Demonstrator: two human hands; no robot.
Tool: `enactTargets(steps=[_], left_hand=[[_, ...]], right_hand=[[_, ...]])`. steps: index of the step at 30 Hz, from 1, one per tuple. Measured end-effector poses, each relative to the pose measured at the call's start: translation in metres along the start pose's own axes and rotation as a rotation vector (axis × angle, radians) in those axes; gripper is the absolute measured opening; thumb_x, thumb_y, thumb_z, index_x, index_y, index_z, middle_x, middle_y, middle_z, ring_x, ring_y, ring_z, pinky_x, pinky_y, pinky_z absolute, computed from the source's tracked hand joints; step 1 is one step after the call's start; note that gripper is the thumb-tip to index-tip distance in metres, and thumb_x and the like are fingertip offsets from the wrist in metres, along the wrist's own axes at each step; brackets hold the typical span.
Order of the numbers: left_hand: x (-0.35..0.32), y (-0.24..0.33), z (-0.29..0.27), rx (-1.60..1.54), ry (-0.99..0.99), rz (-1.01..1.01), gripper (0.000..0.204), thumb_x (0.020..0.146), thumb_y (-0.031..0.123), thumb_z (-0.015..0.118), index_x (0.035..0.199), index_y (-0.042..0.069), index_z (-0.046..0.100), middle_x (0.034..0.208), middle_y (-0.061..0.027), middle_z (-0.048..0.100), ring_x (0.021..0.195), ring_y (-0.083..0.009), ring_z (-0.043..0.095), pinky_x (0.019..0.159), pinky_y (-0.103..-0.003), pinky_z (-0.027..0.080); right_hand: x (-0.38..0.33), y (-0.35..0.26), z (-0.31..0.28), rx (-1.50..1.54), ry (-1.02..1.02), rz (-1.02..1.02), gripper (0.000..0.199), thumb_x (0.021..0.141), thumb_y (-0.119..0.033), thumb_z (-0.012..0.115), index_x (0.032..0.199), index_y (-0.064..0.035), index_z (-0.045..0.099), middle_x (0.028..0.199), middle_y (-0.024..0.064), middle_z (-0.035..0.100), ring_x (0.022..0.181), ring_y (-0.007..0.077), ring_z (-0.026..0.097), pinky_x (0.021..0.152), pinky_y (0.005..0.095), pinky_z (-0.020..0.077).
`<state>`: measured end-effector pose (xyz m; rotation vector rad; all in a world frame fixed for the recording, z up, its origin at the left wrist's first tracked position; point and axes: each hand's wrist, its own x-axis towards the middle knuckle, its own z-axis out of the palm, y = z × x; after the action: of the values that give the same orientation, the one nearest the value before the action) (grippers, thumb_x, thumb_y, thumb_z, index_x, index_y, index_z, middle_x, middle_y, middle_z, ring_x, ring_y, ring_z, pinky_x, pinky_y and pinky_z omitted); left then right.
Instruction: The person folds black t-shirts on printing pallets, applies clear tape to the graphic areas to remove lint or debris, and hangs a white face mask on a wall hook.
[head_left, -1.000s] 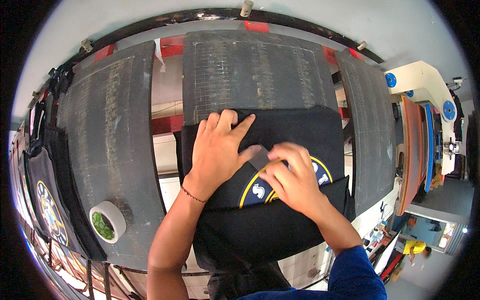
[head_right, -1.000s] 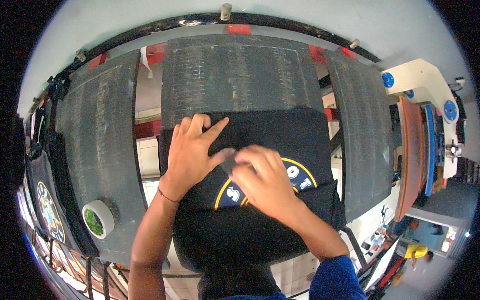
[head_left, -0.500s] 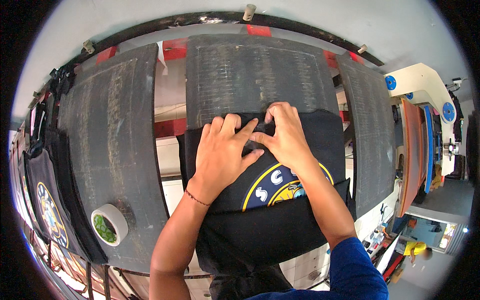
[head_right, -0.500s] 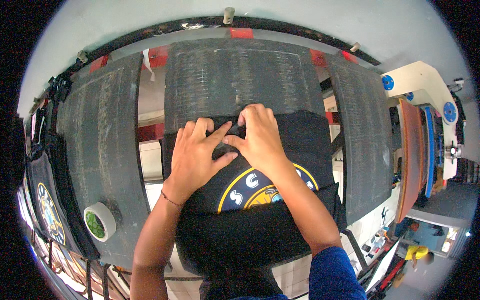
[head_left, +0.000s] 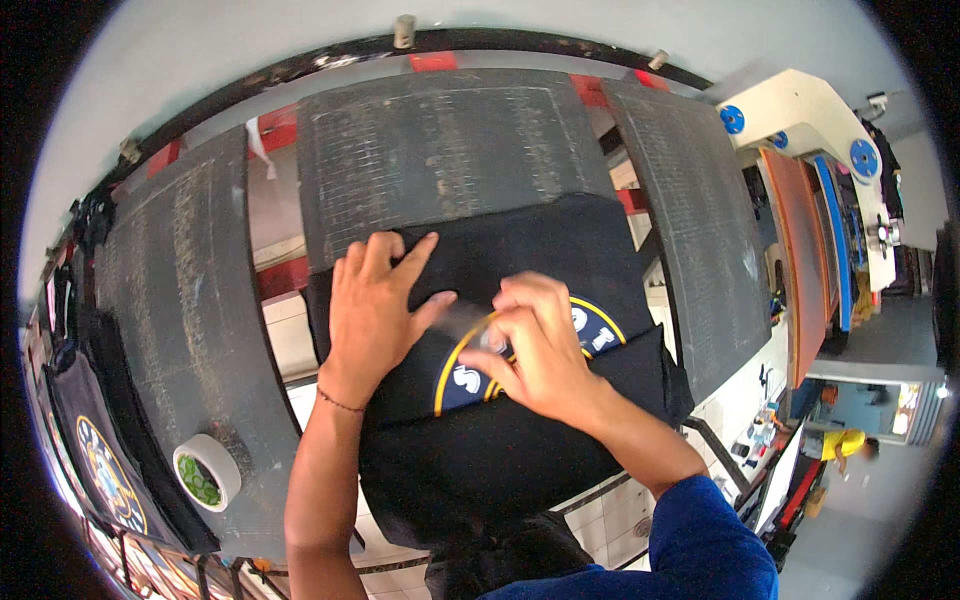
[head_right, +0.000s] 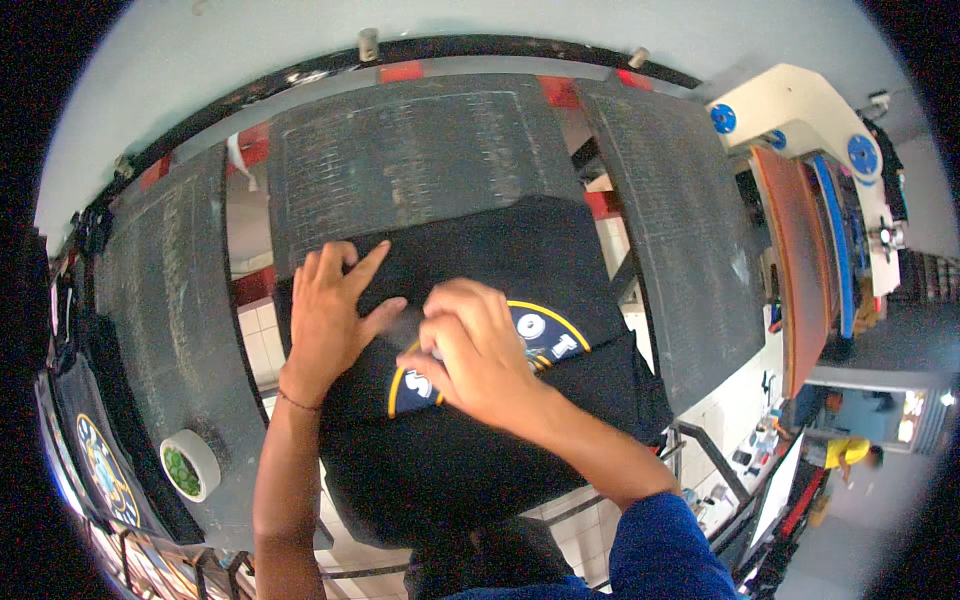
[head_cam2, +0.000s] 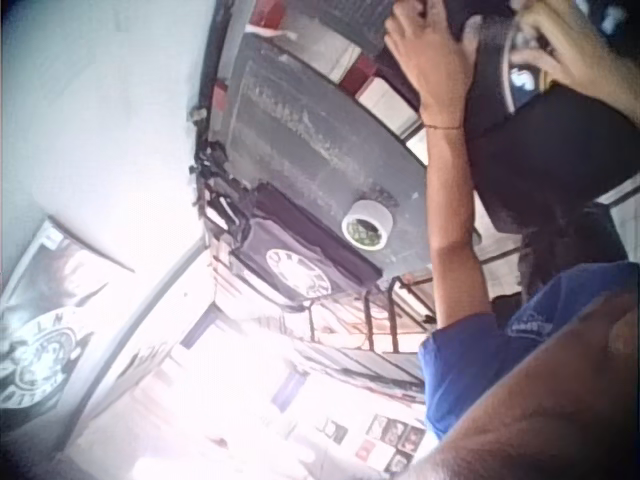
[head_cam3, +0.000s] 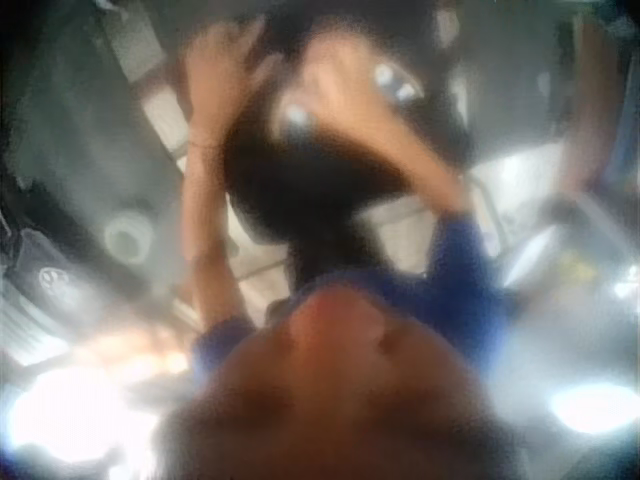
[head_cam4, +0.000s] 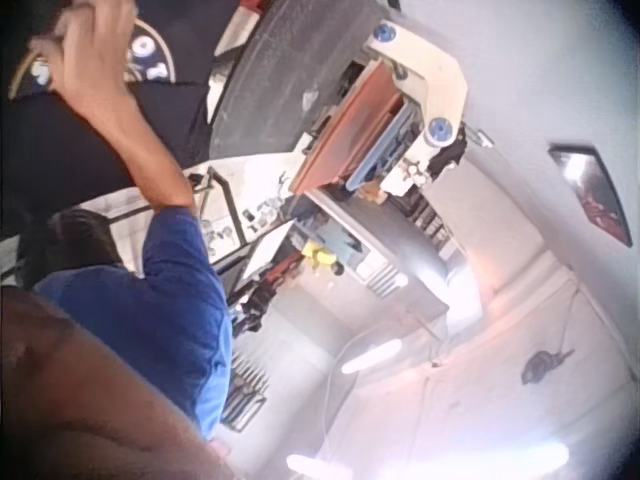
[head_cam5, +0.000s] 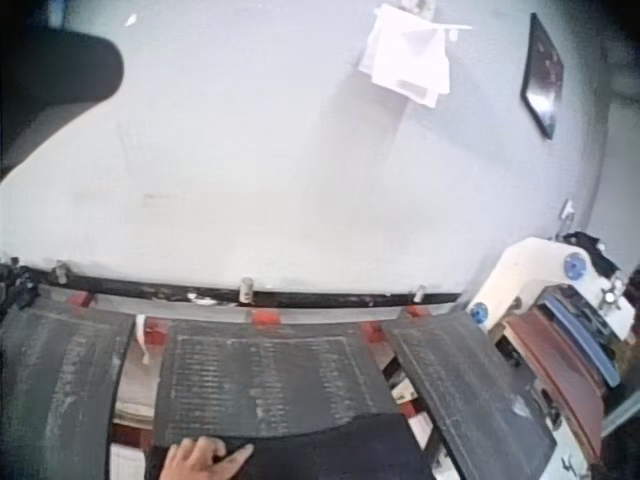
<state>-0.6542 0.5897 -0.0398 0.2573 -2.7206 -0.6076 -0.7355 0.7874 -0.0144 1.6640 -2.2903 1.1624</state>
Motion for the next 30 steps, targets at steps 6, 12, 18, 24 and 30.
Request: enactTargets(steps=[6,12,18,24,30], left_hand=[[0.007,0.023,-0.009,0.033,-0.134,-0.122,0.057,0.082,0.023,0.079,0.136,0.01,0.064,0.116,-0.0126,0.055,0.108,-0.0322,0.054,0.096,-0.044,0.043],[0.073,0.089,0.048,-0.345,-0.142,0.349,0.031,0.091,0.012,0.064,0.121,0.013,0.074,0.136,-0.0189,0.057,0.128,-0.037,0.051,0.107,-0.047,0.039],[0.094,0.105,0.098,-0.223,-0.114,0.239,0.03,0.086,0.017,0.072,0.116,0.021,0.078,0.134,-0.0104,0.059,0.126,-0.031,0.049,0.108,-0.044,0.037],[0.093,0.116,0.098,-0.225,-0.116,0.166,0.031,0.084,0.018,0.074,0.115,0.022,0.078,0.135,-0.0101,0.057,0.128,-0.0313,0.048,0.107,-0.045,0.036],[0.086,0.114,0.106,-0.227,-0.041,0.159,0.031,0.084,0.019,0.075,0.115,0.023,0.078,0.136,-0.0102,0.056,0.128,-0.0321,0.048,0.106,-0.045,0.036]], right_hand=[[-0.072,0.053,-0.096,0.42,0.134,0.649,0.029,0.084,-0.01,0.078,0.094,-0.0079,0.051,0.113,0.0108,0.055,0.106,0.0203,0.054,0.093,0.0338,0.0431],[-0.064,0.104,-0.109,0.326,-0.025,0.733,0.033,0.085,-0.019,0.082,0.097,-0.0047,0.055,0.096,0.0065,0.059,0.092,0.0154,0.056,0.082,0.0309,0.0457],[-0.041,0.113,-0.078,-0.177,-0.076,0.656,0.042,0.074,-0.024,0.088,0.093,-0.0035,0.057,0.094,0.014,0.058,0.095,0.0366,0.056,0.083,0.0452,0.0448],[-0.033,0.108,-0.084,-0.294,-0.164,0.747,0.043,0.073,-0.028,0.088,0.096,-0.0017,0.063,0.107,0.0154,0.057,0.101,0.0376,0.057,0.086,0.0473,0.0464],[-0.047,0.092,-0.08,-0.29,-0.047,0.443,0.036,0.077,-0.024,0.084,0.094,-0.0031,0.061,0.112,0.0143,0.056,0.104,0.036,0.055,0.088,0.0467,0.0462]])
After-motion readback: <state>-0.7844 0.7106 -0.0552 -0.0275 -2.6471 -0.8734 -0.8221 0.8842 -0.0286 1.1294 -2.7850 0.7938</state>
